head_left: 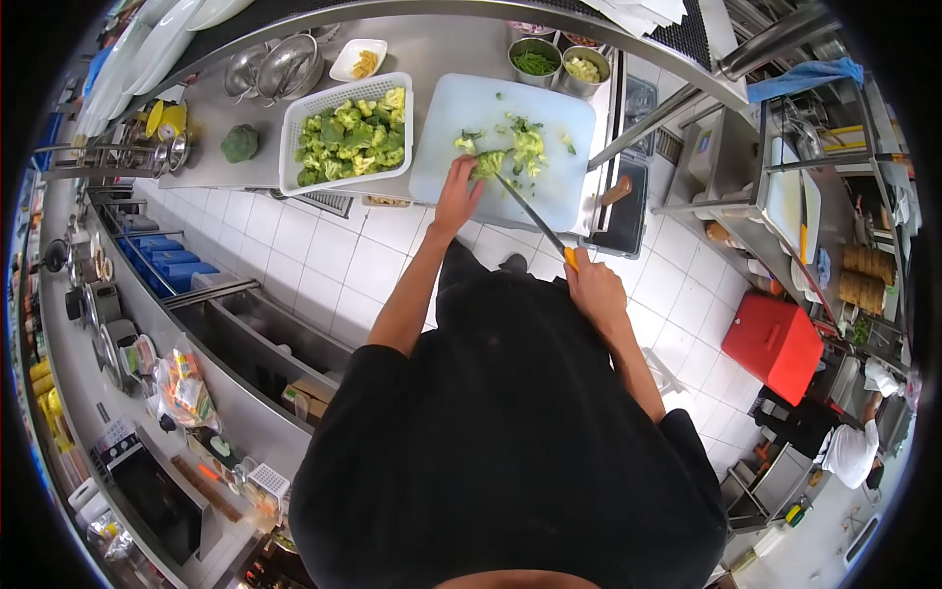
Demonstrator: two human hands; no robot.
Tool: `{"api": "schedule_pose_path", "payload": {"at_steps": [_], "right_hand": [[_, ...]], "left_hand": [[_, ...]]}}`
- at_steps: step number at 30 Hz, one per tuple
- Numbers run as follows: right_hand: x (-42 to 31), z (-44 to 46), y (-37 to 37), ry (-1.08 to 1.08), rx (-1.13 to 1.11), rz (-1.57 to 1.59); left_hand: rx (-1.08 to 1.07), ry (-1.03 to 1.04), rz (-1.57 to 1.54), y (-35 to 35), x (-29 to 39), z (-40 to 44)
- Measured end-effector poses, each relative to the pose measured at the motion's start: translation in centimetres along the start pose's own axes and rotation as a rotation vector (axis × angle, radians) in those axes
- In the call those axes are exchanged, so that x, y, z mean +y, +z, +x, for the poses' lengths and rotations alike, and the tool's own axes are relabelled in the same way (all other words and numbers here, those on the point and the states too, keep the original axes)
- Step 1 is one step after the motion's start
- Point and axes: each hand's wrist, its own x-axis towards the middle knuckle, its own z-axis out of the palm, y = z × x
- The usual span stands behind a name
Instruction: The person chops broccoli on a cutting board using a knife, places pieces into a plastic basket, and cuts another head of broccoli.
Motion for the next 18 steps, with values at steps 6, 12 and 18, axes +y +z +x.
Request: {"api": "schedule_pose_path", "payload": {"at_steps": [6, 12, 18], "right_hand": [[0.3, 0.1, -1.0, -0.045, 0.011, -0.075], [0.8, 0.9, -0.7, -0.090, 0.018, -0.143], [0.5, 3.0, 0.8, -0.054, -0.057, -0.152]], "left_hand": [[0.021, -0.128, -0.016, 0.8, -0.5, 0.7], [-0.056, -0.172, -0.063, 0.6, -0.4, 1.0], [-0.132, -0.132, 0.026, 0.1, -1.7, 1.4]]}}
